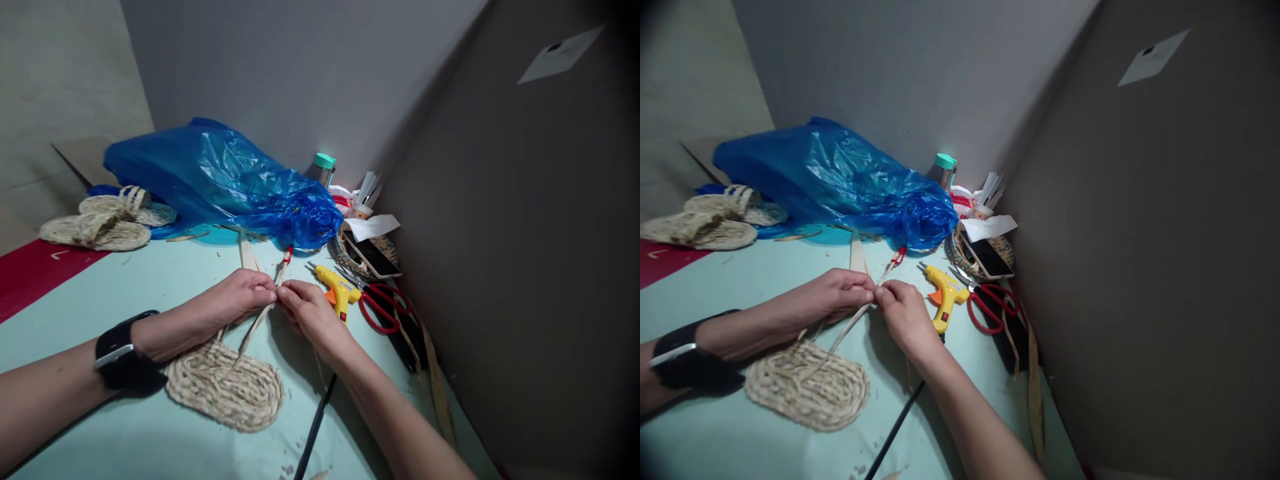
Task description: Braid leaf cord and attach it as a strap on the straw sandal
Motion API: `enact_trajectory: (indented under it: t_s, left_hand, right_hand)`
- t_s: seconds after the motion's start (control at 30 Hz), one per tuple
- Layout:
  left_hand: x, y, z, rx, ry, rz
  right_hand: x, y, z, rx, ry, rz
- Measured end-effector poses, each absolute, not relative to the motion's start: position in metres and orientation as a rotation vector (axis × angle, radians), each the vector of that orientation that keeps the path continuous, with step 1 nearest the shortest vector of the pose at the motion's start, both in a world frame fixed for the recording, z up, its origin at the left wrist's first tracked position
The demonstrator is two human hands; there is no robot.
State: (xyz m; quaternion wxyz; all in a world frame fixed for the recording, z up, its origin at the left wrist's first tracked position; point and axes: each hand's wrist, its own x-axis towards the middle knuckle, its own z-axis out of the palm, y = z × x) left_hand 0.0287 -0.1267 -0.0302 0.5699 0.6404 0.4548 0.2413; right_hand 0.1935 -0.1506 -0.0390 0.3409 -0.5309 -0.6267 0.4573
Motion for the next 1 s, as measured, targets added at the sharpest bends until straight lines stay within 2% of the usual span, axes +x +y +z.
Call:
enact_trajectory:
  t_s: [0.3, 0.43, 0.57, 0.67, 0.77, 0.83, 1.0]
  left_hand:
    - [0.03, -0.141, -0.006, 1.983, 1.197, 0.517]
    - [0.04, -0.167, -0.011, 2.393, 1.293, 0.273]
    - [0.043, -0.173, -0.015, 2.555, 1.254, 0.151]
    - [0.036, -0.159, -0.007, 2.434, 1.277, 0.303]
    - [0.027, -0.137, -0.003, 2.124, 1.341, 0.679]
    - [0.023, -0.127, -0.009, 1.718, 1.099, 0.638]
    - [0.024, -0.123, -0.028, 1.409, 0.897, 0.453]
  right_hand:
    - [0.197, -0.149, -0.039, -1.319, -1.471, 1.256]
    - [0.195, -0.152, -0.038, -1.29, -1.337, 1.393]
    - [0.192, -0.154, -0.034, -1.254, -1.216, 1.543]
    - [0.191, -0.155, -0.032, -1.234, -1.184, 1.559]
    - [0.19, -0.157, -0.031, -1.213, -1.206, 1.538]
    - [0.189, -0.158, -0.031, -1.208, -1.254, 1.519]
    - [0.19, -0.159, -0.031, -1.235, -1.498, 1.381]
